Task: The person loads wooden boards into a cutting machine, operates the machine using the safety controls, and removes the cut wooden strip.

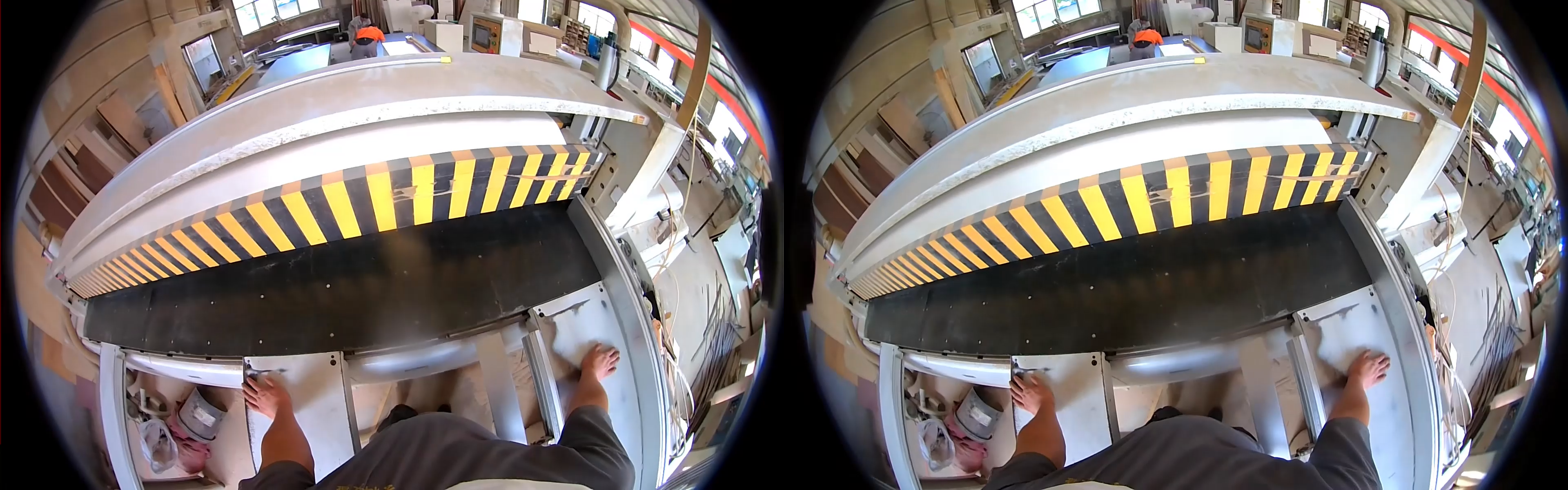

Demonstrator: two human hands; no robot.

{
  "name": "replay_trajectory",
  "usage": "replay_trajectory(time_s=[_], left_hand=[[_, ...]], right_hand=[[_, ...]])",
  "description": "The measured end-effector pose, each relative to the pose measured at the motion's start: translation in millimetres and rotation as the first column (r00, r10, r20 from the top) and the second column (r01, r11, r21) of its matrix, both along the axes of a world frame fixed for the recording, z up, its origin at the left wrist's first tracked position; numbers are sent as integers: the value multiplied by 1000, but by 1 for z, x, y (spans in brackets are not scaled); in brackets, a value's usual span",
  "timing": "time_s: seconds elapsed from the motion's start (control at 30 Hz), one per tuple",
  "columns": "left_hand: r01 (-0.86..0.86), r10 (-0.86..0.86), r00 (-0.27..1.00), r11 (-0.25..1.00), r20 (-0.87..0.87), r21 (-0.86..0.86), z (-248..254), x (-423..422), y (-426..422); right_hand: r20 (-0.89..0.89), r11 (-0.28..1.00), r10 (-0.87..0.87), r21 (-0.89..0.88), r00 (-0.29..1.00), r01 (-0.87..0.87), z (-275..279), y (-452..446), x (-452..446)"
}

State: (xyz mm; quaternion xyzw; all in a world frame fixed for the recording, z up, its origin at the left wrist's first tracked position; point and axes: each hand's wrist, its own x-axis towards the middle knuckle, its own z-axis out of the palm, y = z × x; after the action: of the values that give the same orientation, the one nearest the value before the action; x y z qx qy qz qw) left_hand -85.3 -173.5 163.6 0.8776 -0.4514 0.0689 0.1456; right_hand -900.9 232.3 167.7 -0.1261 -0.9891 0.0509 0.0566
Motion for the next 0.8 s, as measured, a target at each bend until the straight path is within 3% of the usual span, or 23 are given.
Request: replay_trajectory(time_s=[0.8], left_hand=[[-11,10,1000,1000,20,26,13,-2,4]], right_hand=[[6,1000,9,-23,1000,-9,5,2,2]])
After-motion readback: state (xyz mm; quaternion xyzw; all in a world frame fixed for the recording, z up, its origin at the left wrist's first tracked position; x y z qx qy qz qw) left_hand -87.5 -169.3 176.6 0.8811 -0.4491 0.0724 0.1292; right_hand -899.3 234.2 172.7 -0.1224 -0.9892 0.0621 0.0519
